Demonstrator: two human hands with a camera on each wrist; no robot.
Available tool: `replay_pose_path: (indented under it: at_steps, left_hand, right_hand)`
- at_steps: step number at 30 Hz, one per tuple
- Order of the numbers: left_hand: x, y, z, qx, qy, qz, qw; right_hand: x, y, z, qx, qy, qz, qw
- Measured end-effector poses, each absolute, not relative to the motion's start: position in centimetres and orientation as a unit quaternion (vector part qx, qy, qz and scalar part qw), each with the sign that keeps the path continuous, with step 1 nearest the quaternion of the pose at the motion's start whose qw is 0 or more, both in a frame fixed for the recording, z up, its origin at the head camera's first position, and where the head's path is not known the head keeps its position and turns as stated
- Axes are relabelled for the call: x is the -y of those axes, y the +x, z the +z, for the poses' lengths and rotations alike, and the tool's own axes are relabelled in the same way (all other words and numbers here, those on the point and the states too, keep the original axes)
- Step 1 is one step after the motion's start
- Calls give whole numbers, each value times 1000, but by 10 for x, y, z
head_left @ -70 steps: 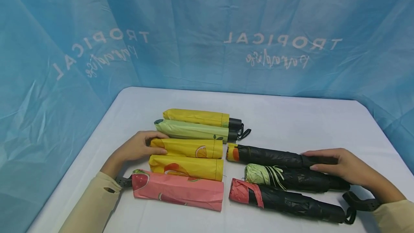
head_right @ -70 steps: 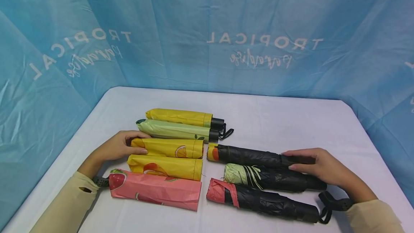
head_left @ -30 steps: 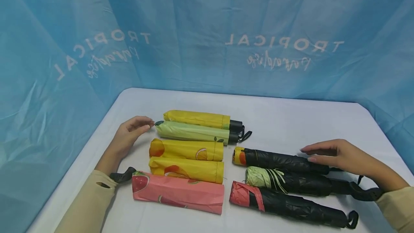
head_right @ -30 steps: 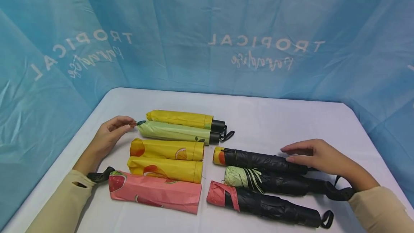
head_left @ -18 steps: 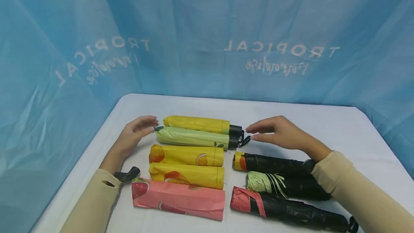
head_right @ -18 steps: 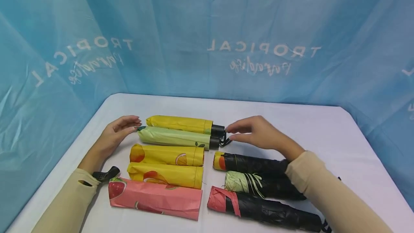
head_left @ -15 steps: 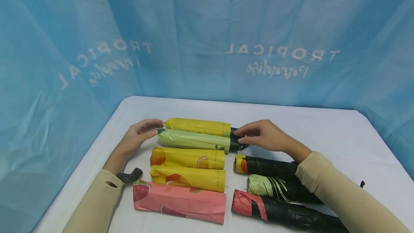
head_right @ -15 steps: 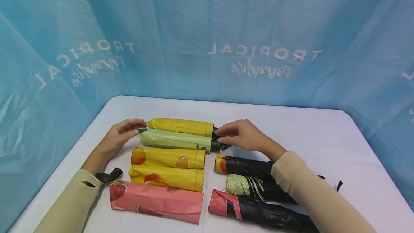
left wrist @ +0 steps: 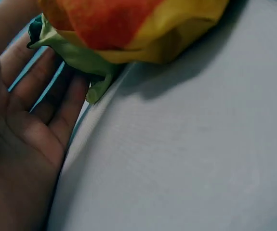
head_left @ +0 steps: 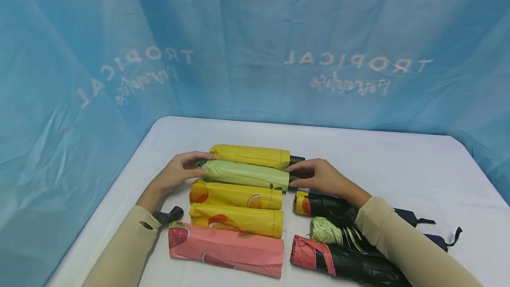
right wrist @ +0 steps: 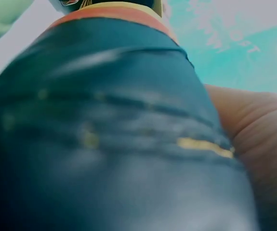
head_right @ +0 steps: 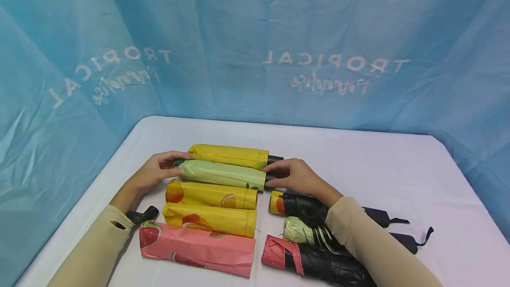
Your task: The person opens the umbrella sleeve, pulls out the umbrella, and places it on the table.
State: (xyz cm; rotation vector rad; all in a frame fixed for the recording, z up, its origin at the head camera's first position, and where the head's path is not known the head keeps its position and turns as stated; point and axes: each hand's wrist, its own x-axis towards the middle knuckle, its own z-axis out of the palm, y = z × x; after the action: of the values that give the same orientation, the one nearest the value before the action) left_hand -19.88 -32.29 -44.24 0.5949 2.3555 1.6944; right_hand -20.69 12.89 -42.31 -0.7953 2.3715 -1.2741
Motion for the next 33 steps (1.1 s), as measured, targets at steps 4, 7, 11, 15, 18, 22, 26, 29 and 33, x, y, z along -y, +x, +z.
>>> replay_pose_path:
  at_steps: [4,7,11,15,18,22,26,29,33]
  left_hand:
    - [324,-199,-442,-817,207,530,95]
    - [322,-200,-442,-826,218,512,95]
    - [319,-201,-442,-830,223,503,93]
    - [319,-199,-445,-839,207,495,90]
    - [319,-198,-444,-845,200,489,83]
    - [319,-196,-443,-848,191,489,74]
    - [318,-195,-443,-846,189,492,75]
    - [318,-194,-442,-845,187,495,74]
    - [317,-194,-442,-845,186,496,73]
  right_hand:
    - [-126,-208,-424,-843,-285,-428,158]
    - [-125,-208,-422,-850,-282,-418,154]
    - [-125,-206,-421,-848,-278,-422,160]
    - [-124,-204,-421,-846,-273,-425,168]
    - [-124,-204,-420,-846,-273,-426,166]
    - [-124,-204,-421,-846,-273,-427,164]
    - [-125,-204,-422,-846,-275,-425,167]
    - [-125,-204,-421,-847,-279,-422,166]
    - [-126,-203,-422,-851,-280,-413,161]
